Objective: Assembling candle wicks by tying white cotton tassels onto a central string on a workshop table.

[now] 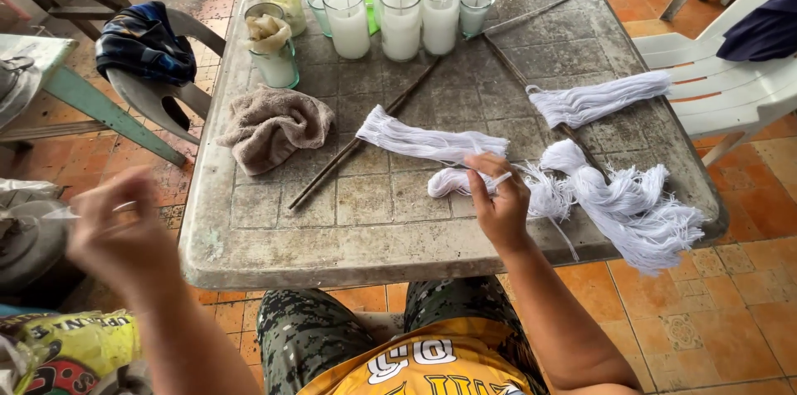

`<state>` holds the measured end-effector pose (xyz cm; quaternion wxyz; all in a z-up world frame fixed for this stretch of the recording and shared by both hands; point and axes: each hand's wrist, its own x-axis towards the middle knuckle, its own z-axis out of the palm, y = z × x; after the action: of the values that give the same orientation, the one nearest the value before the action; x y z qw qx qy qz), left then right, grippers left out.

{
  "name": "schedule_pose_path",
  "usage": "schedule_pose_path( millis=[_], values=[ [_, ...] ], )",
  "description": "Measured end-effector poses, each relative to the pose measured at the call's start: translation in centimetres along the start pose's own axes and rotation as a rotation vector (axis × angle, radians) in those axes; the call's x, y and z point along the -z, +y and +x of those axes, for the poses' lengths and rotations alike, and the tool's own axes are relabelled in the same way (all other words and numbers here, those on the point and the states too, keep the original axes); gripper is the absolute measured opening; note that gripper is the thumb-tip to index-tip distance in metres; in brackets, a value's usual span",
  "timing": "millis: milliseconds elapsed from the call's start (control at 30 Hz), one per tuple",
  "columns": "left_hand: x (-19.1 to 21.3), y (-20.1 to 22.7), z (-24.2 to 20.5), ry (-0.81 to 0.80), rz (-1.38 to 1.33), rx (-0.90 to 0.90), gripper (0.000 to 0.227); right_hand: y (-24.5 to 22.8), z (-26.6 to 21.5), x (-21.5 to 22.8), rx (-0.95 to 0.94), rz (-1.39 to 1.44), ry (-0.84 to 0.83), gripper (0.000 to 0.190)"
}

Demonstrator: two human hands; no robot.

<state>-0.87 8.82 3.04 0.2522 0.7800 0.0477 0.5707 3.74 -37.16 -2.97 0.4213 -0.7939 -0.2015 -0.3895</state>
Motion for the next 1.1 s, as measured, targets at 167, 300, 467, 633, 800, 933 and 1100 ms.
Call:
schedule_pose_path(
  millis=[167,300,467,633,800,933,1100],
  values=[
    [-6.3,9.1,-6.5,-0.882,-0.105,-0.091,0.024,-4.5,-0.2,-3.2,-0.439,0.766,-0.439,0.038],
    [-5.5,18.4,-5.1,-1.196,-0.503,0.090,0.016,-5.7,-1.8,-5.7,-0.667,1.047,-0.604,0.075],
    [-6.3,17.7,-4.9,-1.114,-0.489,0.108,0.013,-6.1,-0.4,-3.4,-0.852,0.964,-0.594,0.019],
    [-7.3,18.3,-7.5,-1.122,-0.809,0.259,0.049,-8.4,0.5,-3.3,-0.641,0.753,-0.562,0.014],
    [-8.6,14.7,-9.0,-1.305,-0.568,0.448,0.018,-3.5,0.3,-3.2,-0.590,0.635,-0.325,0.015],
    [-6.4,10.7,-5.8,-1.384,-0.161,0.365,0.029,0.9,-0.4,-1.8,-0.964,0.948,-0.125,0.013],
    [-4.1,6.8,-4.8,-1.392,0.097,0.416,0.030,3.6,-1.9,-1.1,-1.133,1.228,-0.052,0.016]
  ],
)
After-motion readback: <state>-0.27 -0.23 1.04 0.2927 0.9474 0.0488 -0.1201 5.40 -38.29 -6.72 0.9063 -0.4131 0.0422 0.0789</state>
